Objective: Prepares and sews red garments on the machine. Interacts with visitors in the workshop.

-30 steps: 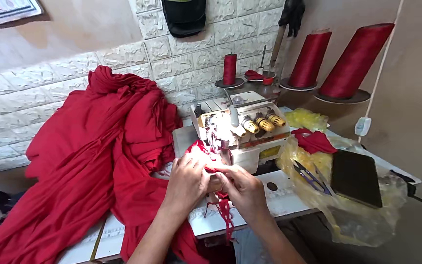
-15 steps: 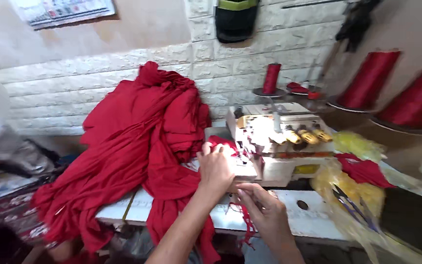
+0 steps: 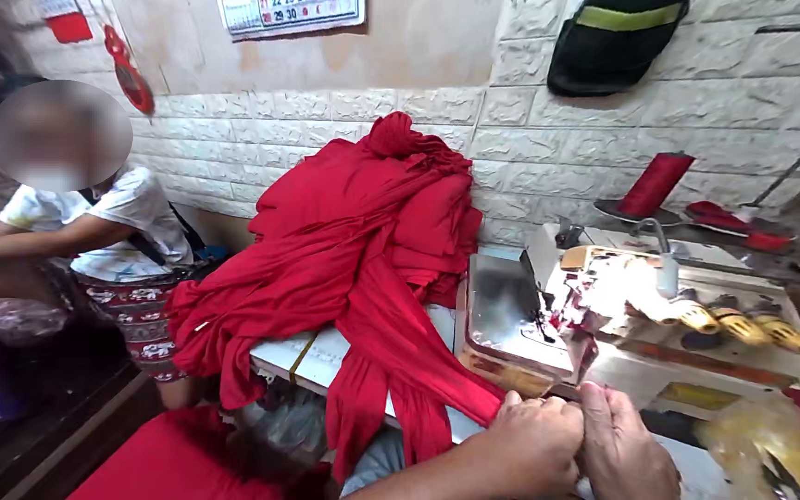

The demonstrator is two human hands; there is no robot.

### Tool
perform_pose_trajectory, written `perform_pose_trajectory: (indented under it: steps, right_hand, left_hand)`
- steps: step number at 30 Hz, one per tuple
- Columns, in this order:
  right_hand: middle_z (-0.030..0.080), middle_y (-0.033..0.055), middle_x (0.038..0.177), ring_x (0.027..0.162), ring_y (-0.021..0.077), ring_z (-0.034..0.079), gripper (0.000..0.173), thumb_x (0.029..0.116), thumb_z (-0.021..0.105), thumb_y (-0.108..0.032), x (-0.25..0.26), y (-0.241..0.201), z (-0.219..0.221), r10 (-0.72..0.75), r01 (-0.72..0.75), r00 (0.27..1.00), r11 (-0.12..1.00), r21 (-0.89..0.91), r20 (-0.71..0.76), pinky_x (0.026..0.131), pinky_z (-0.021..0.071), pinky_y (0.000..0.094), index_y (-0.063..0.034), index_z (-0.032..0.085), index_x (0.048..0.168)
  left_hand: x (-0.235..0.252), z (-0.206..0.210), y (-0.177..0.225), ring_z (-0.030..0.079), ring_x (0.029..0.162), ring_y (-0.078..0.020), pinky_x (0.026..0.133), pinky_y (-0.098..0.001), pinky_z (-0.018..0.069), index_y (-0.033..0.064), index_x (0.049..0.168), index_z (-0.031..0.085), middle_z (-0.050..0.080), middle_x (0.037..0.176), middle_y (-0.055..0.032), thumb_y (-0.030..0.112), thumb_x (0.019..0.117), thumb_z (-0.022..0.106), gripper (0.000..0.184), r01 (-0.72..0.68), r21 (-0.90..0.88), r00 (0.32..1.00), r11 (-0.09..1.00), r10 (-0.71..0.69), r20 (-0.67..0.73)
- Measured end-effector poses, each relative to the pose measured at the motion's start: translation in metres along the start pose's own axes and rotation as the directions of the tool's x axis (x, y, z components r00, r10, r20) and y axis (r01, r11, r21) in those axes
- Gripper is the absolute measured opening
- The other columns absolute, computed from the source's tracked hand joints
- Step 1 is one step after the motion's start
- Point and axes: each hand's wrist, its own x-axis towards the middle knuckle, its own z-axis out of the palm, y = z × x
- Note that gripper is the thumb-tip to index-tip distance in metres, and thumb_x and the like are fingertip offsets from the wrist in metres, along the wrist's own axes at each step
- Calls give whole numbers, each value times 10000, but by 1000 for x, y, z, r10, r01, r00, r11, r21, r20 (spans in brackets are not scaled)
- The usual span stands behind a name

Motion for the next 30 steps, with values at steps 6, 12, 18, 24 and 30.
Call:
perform_pose_trajectory:
  steps: [6, 12, 18, 24, 30]
  right_hand:
    - [676, 98, 719, 563, 156, 643, 412, 1102, 389, -250, -5, 16, -1, -78, 29, 978, 968, 251, 191, 571, 563, 368, 96, 614, 1107]
    - [707, 41, 773, 596, 51, 652, 268, 1041, 524, -190, -11, 14, 3, -196, 73, 940, 915, 396, 279, 574, 565, 231, 29, 677, 1044]
    - [697, -22, 734, 569, 4, 629, 234, 1022, 548, -209, -25, 2, 20, -271, 127, 930, 871, 475, 249, 527, 541, 179, -27, 691, 988]
    - [697, -56, 737, 549, -16, 612, 259, 1020, 558, -286, -37, -20, 42, -349, 208, 911, 850, 483, 222, 490, 522, 159, -87, 716, 972]
    - [685, -51, 748, 589, -30, 618, 258, 1026, 560, -269, -49, -47, 46, -450, 266, 867, 780, 566, 214, 535, 537, 141, -76, 722, 976]
  left_hand:
    - [-56, -69, -18, 680, 794, -316, 733, -504, 525, -62, 990, 686, 679, 819, -191, 197, 981, 671, 260, -149, -154, 971, 977, 174, 164]
    - [-179, -208, -60, 686, 825, -177, 780, -428, 569, 70, 1054, 747, 721, 896, -63, 255, 996, 650, 217, 320, 262, 938, 910, -267, -220]
    - [-284, -300, -96, 298, 1341, -703, 1030, -869, 162, -78, 1436, 481, 387, 1446, -451, 152, 945, 657, 570, 945, 53, 100, 323, -131, -986]
    - [-277, -186, -89, 630, 1024, -498, 859, -698, 469, -103, 1152, 642, 641, 1107, -334, 298, 1049, 557, 423, 800, 44, 249, 598, -264, -932]
    - [-246, -50, -88, 727, 854, -214, 808, -501, 578, 42, 959, 778, 759, 908, -81, 369, 981, 642, 355, 588, -236, 614, 773, -617, -492]
